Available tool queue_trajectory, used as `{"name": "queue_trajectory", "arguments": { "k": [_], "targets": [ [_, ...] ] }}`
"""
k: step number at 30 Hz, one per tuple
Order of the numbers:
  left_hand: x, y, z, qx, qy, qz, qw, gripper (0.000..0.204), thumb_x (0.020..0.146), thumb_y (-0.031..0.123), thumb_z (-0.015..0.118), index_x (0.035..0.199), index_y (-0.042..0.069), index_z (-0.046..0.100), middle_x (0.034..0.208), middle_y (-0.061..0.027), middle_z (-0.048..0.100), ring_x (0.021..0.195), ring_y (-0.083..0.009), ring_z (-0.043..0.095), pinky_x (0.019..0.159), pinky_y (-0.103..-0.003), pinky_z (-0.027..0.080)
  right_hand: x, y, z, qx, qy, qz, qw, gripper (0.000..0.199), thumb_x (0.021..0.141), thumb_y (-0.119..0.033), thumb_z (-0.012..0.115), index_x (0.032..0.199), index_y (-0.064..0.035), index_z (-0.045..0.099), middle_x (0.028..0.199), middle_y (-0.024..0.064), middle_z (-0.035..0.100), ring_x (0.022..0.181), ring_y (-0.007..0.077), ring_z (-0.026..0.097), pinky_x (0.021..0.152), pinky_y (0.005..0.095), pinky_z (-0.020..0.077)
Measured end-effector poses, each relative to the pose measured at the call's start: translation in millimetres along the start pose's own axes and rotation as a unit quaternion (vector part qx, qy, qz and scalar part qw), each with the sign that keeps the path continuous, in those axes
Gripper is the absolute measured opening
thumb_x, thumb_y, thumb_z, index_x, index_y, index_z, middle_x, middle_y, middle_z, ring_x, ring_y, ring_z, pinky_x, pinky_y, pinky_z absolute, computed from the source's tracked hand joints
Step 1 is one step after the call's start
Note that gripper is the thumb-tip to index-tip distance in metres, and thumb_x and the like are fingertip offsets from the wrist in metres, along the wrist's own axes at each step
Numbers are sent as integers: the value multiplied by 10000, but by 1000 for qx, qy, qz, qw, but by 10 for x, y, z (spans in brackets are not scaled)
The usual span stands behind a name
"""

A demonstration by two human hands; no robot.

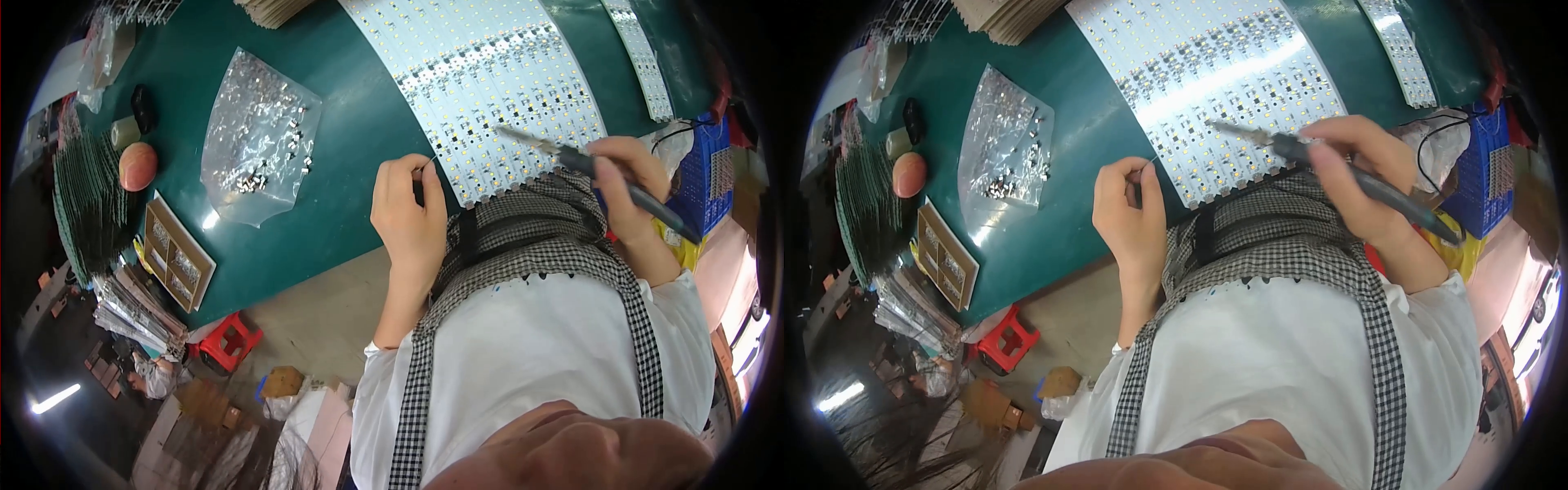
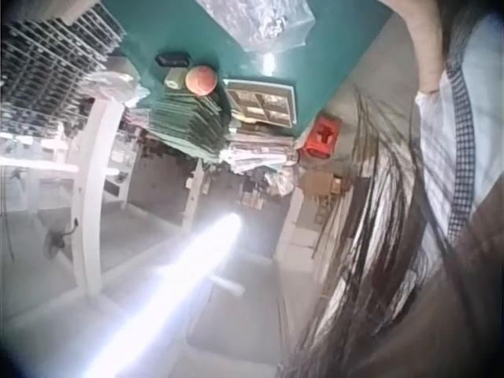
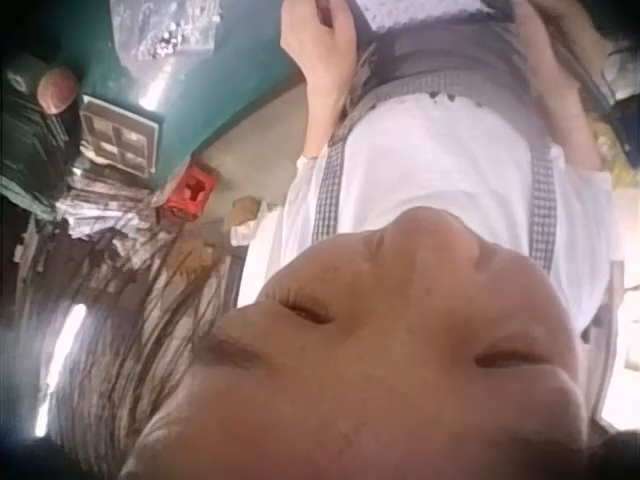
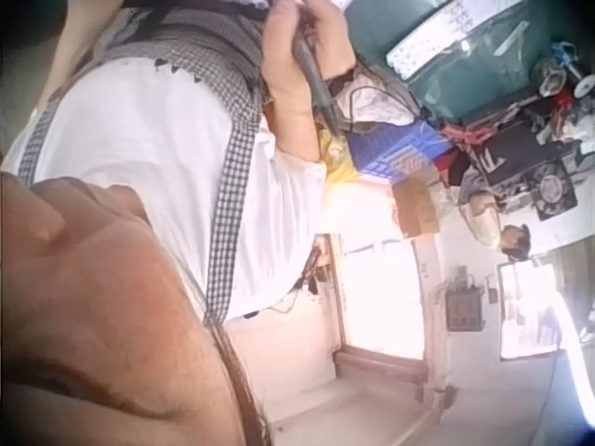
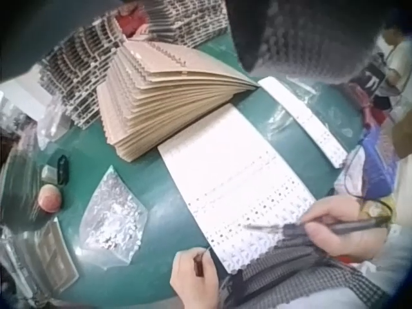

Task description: The person solders electronic components onto LED circuit board strips using a soldering iron, lifts and solders pins on panels of strips, and arranges the circuit boards on the workbench.

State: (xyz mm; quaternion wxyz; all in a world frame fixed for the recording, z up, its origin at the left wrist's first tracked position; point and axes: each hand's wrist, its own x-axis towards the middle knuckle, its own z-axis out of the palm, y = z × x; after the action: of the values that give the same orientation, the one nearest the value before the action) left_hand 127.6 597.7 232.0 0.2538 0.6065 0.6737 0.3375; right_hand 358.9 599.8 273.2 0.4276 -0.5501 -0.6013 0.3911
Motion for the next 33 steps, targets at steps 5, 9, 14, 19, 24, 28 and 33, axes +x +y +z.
{"name": "queue_trajectory", "arguments": {
  "k": [5, 9, 14, 19, 24, 28, 33],
  "targets": [
    [31, 3, 11, 13, 4, 52, 999, 54, 776, -10, 596, 809, 22, 568, 719, -64, 513, 607, -156, 475, 527, -264, 362, 119, -33, 201, -2, -78, 30, 997, 78, 791, -35, 599, 833, 15, 641, 733, 68, 639, 609, 79, 559, 541, 198, 413],
    [33, -20, 36, 9, 3, 59, 998, 53, 778, -11, 594, 811, 23, 568, 721, -66, 516, 602, -164, 482, 521, -274, 366, 140, -10, 257, -10, -92, 30, 995, 78, 789, -45, 609, 836, 7, 646, 714, 53, 635, 599, 71, 555, 528, 194, 406],
    [43, -31, 50, 3, -22, 54, 998, 54, 792, 1, 575, 831, 21, 544, 758, -96, 502, 670, -249, 513, 578, -338, 414, 160, -19, 294, -32, -104, 18, 994, 85, 787, -68, 624, 837, -3, 648, 702, 46, 629, 592, 69, 546, 520, 197, 400],
    [43, -30, 70, 6, -27, 54, 998, 59, 791, 0, 573, 835, 24, 542, 760, -95, 500, 673, -252, 514, 581, -341, 418, 135, -20, 295, -23, -97, 28, 995, 86, 786, -69, 626, 840, -6, 648, 702, 47, 630, 596, 71, 546, 525, 202, 406],
    [40, -18, 70, 9, -26, 56, 998, 61, 793, -4, 564, 841, 23, 539, 771, -97, 502, 680, -258, 518, 584, -345, 420, 135, -29, 318, -33, -92, 27, 995, 84, 783, -68, 630, 838, -7, 648, 706, 52, 632, 602, 77, 554, 532, 204, 414],
    [54, -12, 74, 20, -23, 60, 998, 65, 790, -13, 554, 842, 22, 539, 779, -101, 504, 693, -269, 524, 588, -349, 422, 140, -10, 335, -23, -97, 17, 995, 78, 780, -61, 629, 835, -8, 647, 714, 58, 634, 605, 83, 559, 531, 207, 414],
    [56, -14, 1, 27, -10, 58, 998, 81, 787, -14, 553, 858, 25, 543, 777, -108, 502, 701, -277, 525, 598, -351, 425, 163, -67, 273, -48, -96, -9, 994, 69, 784, -46, 616, 830, -4, 646, 720, 67, 634, 601, 88, 558, 535, 209, 416]
  ]
}}
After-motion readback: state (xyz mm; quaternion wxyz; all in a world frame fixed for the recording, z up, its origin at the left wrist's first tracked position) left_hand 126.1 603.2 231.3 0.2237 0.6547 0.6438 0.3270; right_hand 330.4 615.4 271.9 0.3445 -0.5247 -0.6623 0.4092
